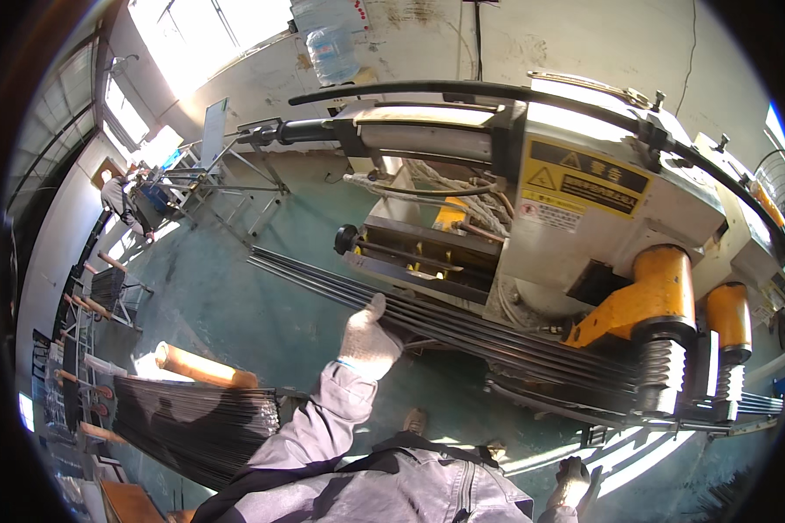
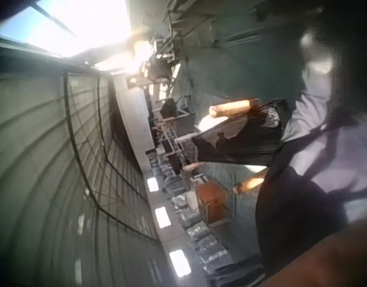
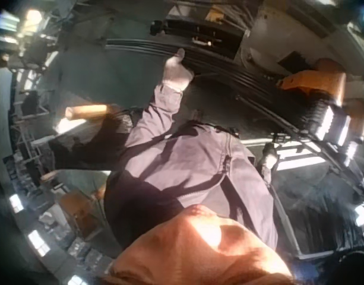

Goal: The person repeatedly picks up bundles of long metal rods and feeds them into a bending machine. The rods are then stacked on the floor after being processed.

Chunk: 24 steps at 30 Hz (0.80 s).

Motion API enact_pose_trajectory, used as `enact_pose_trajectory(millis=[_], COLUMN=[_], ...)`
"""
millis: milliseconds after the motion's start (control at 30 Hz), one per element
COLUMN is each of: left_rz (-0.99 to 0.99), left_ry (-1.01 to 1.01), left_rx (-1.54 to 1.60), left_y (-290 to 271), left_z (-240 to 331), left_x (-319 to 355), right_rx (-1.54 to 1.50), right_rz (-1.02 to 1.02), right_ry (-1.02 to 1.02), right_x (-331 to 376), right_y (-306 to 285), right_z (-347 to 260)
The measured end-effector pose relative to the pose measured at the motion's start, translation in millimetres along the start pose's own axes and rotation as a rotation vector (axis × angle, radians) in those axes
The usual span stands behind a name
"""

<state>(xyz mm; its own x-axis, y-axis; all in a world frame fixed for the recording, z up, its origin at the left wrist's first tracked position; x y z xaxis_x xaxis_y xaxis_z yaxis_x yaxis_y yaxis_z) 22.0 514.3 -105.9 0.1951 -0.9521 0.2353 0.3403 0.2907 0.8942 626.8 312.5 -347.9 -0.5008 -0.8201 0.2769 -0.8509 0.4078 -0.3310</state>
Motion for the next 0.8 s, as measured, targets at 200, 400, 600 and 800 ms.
enact_pose_trajectory(millis=[200, 400, 600, 800], left_rz=[0.037, 0.056, 0.059, 0.095], left_ry=[0.312, 0.399, 0.398, 0.355], left_rx=[-0.048, -0.185, -0.328, -0.589], left_y=[-81.7, -127.7, -133.0, -140.8], left_z=[235.4, 370.4, 379.5, 372.7], left_x=[-57.4, -82.4, -87.3, -77.4], right_rx=[0.000, -0.071, 0.055, 0.486], right_rz=[0.102, 0.156, 0.145, 0.158], right_ry=[0.311, 0.468, 0.436, 0.325], right_x=[86.2, 165.3, 193.0, 188.0], right_y=[36.7, 65.1, 54.3, 30.7], right_z=[42.1, 53.6, 35.2, 33.0])
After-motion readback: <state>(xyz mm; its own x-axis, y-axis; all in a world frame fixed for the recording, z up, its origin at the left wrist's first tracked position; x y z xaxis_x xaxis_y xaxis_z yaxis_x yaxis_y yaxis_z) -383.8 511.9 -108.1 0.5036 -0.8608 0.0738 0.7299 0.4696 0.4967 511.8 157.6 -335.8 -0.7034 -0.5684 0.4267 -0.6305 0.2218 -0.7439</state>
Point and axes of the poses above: each hand's wrist, its own x-axis away from the middle knuckle, its own y-axis out of the palm, z = x × y, the point moved 8 cm from there along -x, towards the middle knuckle, and after that the axes turned 6 degrees about y, right-handed, at the moved point
